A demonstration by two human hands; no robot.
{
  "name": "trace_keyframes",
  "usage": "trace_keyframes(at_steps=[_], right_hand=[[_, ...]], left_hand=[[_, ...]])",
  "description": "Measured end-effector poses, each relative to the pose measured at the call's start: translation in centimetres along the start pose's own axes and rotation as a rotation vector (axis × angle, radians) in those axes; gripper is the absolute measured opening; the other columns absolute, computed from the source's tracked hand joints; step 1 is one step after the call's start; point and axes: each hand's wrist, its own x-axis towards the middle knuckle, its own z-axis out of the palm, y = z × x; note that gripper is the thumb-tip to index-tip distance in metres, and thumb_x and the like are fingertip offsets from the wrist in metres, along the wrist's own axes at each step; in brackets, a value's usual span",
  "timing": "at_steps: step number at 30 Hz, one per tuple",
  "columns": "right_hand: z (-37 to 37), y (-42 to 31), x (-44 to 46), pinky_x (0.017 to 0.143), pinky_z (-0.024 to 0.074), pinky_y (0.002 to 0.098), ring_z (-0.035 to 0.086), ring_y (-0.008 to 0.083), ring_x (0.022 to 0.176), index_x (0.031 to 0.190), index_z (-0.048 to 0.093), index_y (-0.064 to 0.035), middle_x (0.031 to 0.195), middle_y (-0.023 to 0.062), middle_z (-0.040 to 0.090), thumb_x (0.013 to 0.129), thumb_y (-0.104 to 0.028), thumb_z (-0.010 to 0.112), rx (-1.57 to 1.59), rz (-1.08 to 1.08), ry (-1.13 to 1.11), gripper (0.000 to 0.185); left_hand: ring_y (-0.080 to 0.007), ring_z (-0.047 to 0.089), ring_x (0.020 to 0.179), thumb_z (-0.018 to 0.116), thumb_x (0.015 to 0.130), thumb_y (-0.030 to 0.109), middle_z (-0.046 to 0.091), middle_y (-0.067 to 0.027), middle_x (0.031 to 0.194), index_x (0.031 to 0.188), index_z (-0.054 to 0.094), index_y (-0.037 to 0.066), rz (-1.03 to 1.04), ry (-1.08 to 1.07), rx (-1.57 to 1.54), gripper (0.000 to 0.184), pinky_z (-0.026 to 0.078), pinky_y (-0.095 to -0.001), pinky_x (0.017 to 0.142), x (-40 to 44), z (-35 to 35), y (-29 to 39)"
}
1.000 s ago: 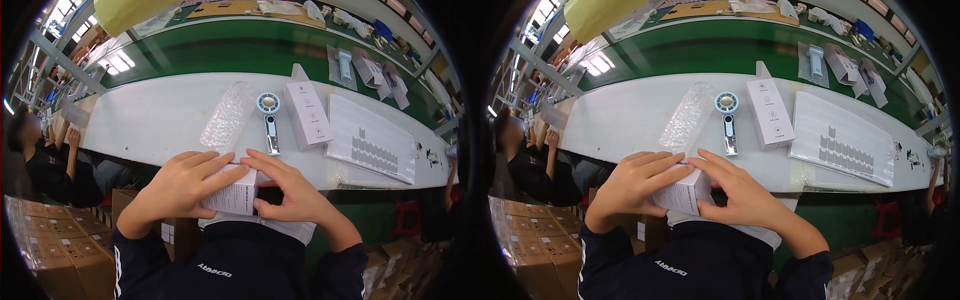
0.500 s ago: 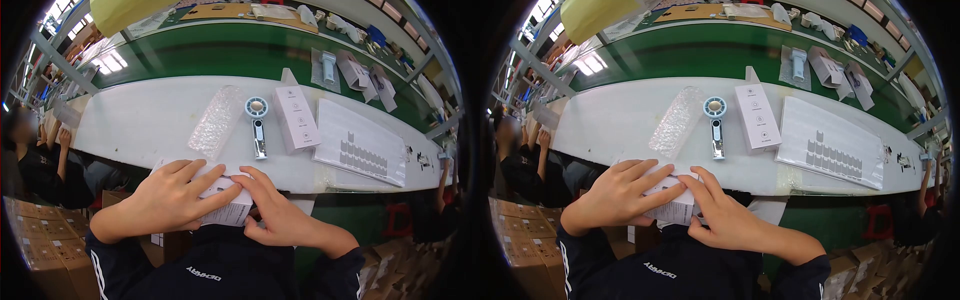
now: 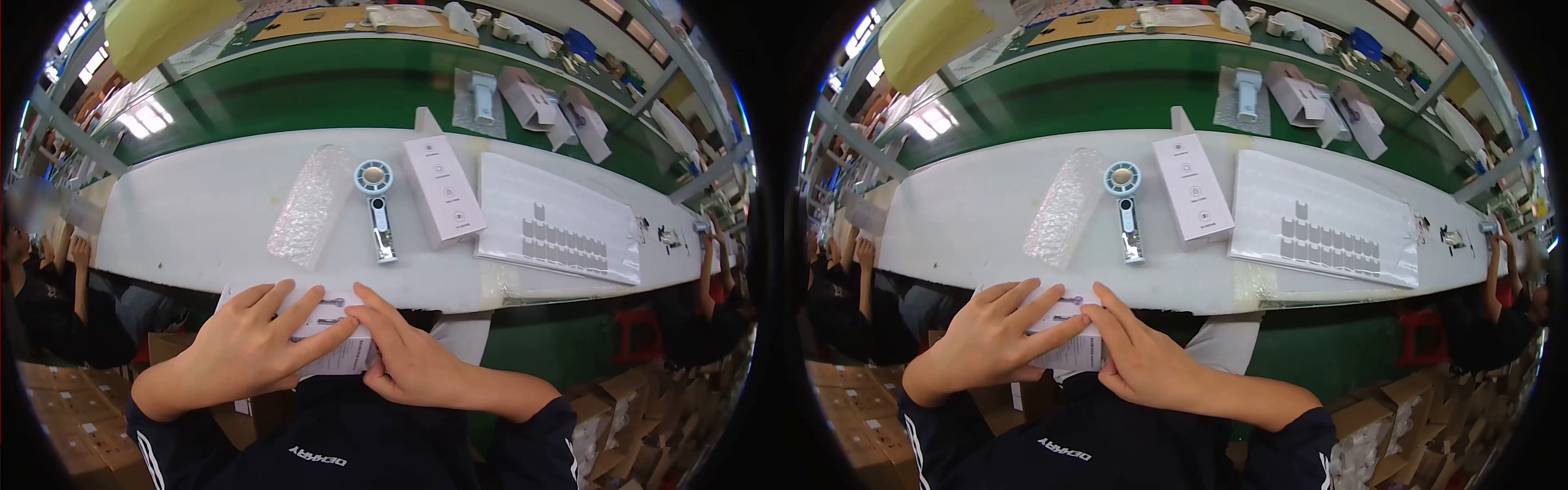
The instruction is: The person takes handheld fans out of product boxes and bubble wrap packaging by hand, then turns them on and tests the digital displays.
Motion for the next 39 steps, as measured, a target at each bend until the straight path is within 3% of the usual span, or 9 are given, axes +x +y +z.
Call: trace_keyframes(at_steps=[3, 7, 11, 20, 24, 29, 32, 35, 39], right_hand=[[-0.4, 1.2, -0.5, 0.085, 0.058, 0.0415, 0.062, 0.0443, 0.114, 0.143, 0.042, 0.0058, 0.152, 0.0334, 0.036, 0.08, -0.004, 0.07, -0.191, -0.131, 0.043, 0.07], [-3.0, -0.9, 0.5, 0.107, 0.0469, 0.0454, 0.054, 0.0436, 0.128, 0.148, 0.039, 0.0047, 0.149, 0.029, 0.043, 0.085, -0.014, 0.076, 0.025, -0.228, 0.008, 0.075], [-2.3, -0.4, 0.6, 0.102, 0.0512, 0.044, 0.057, 0.0395, 0.123, 0.138, 0.05, 0.0091, 0.134, 0.0248, 0.054, 0.078, -0.027, 0.084, -0.075, -0.319, 0.112, 0.078], [-4.5, -0.8, 1.0, 0.082, 0.0595, 0.0382, 0.069, 0.0342, 0.103, 0.124, 0.062, 0.0052, 0.12, 0.0199, 0.064, 0.073, -0.023, 0.089, -0.002, -0.443, 0.043, 0.064], [-4.3, -0.5, 1.3, 0.083, 0.0573, 0.0394, 0.065, 0.035, 0.103, 0.12, 0.059, 0.0031, 0.118, 0.0189, 0.061, 0.07, -0.021, 0.085, -0.07, -0.47, -0.019, 0.061], [-3.9, -0.2, 2.4, 0.079, 0.0564, 0.0382, 0.064, 0.0329, 0.102, 0.123, 0.057, 0.0005, 0.116, 0.0159, 0.058, 0.068, -0.021, 0.086, -0.032, -0.417, -0.039, 0.065], [-4.3, -0.7, 3.4, 0.089, 0.0553, 0.0386, 0.059, 0.0357, 0.117, 0.144, 0.046, -0.0003, 0.133, 0.0193, 0.054, 0.076, -0.024, 0.086, 0.09, -0.338, -0.018, 0.082], [-3.0, 0.2, 3.4, 0.097, 0.054, 0.0408, 0.054, 0.0351, 0.128, 0.153, 0.038, -0.0039, 0.144, 0.0192, 0.047, 0.081, -0.027, 0.084, 0.189, -0.12, -0.023, 0.088], [-2.5, -0.2, 3.7, 0.102, 0.0524, 0.0431, 0.054, 0.0316, 0.131, 0.152, 0.042, -0.0065, 0.15, 0.016, 0.043, 0.086, -0.023, 0.079, 0.507, 0.14, -0.175, 0.077]], left_hand=[[-0.0352, 0.067, 0.111, 0.088, 0.047, 0.037, 0.064, -0.0153, 0.132, 0.136, 0.061, 0.019, -0.004, -0.026, -0.139, 0.094, 0.055, -0.0432, 0.094, -0.1, -0.5, -0.8], [-0.035, 0.068, 0.111, 0.089, 0.051, 0.035, 0.065, -0.0157, 0.131, 0.139, 0.059, 0.019, -0.052, 0.021, -0.283, 0.095, 0.056, -0.0436, 0.093, -0.6, -0.5, -1.5], [-0.0355, 0.068, 0.112, 0.089, 0.052, 0.035, 0.065, -0.0161, 0.131, 0.142, 0.057, 0.02, -0.039, 0.048, -0.291, 0.097, 0.056, -0.0437, 0.093, -0.7, -0.3, -1.6], [-0.0339, 0.07, 0.109, 0.086, 0.054, 0.035, 0.067, -0.0147, 0.129, 0.137, 0.064, 0.018, 0.041, 0.128, -0.392, 0.087, 0.059, -0.0407, 0.089, -1.8, 0.2, -1.5], [-0.0359, 0.072, 0.103, 0.085, 0.06, 0.041, 0.069, -0.0189, 0.124, 0.133, 0.064, 0.007, 0.096, 0.138, -0.392, 0.083, 0.059, -0.0409, 0.087, -1.7, 0.4, -2.0], [-0.0363, 0.071, 0.104, 0.086, 0.059, 0.035, 0.069, -0.0183, 0.124, 0.135, 0.062, 0.006, 0.046, 0.16, -0.47, 0.084, 0.059, -0.0401, 0.086, -2.1, 1.4, -2.4], [-0.0372, 0.07, 0.105, 0.086, 0.055, 0.03, 0.068, -0.017, 0.125, 0.134, 0.061, 0.005, 0.0, 0.209, -0.48, 0.087, 0.059, -0.0425, 0.087, -2.4, 2.2, -2.6], [-0.0378, 0.07, 0.106, 0.086, 0.051, 0.03, 0.067, -0.0165, 0.127, 0.134, 0.062, 0.007, -0.036, 0.296, -0.302, 0.09, 0.058, -0.045, 0.088, -2.2, 1.7, -2.2], [-0.0375, 0.07, 0.107, 0.086, 0.051, 0.03, 0.068, -0.0164, 0.127, 0.133, 0.063, 0.008, -0.037, 0.251, -0.263, 0.088, 0.058, -0.0444, 0.088, -2.2, 1.3, -2.1]])
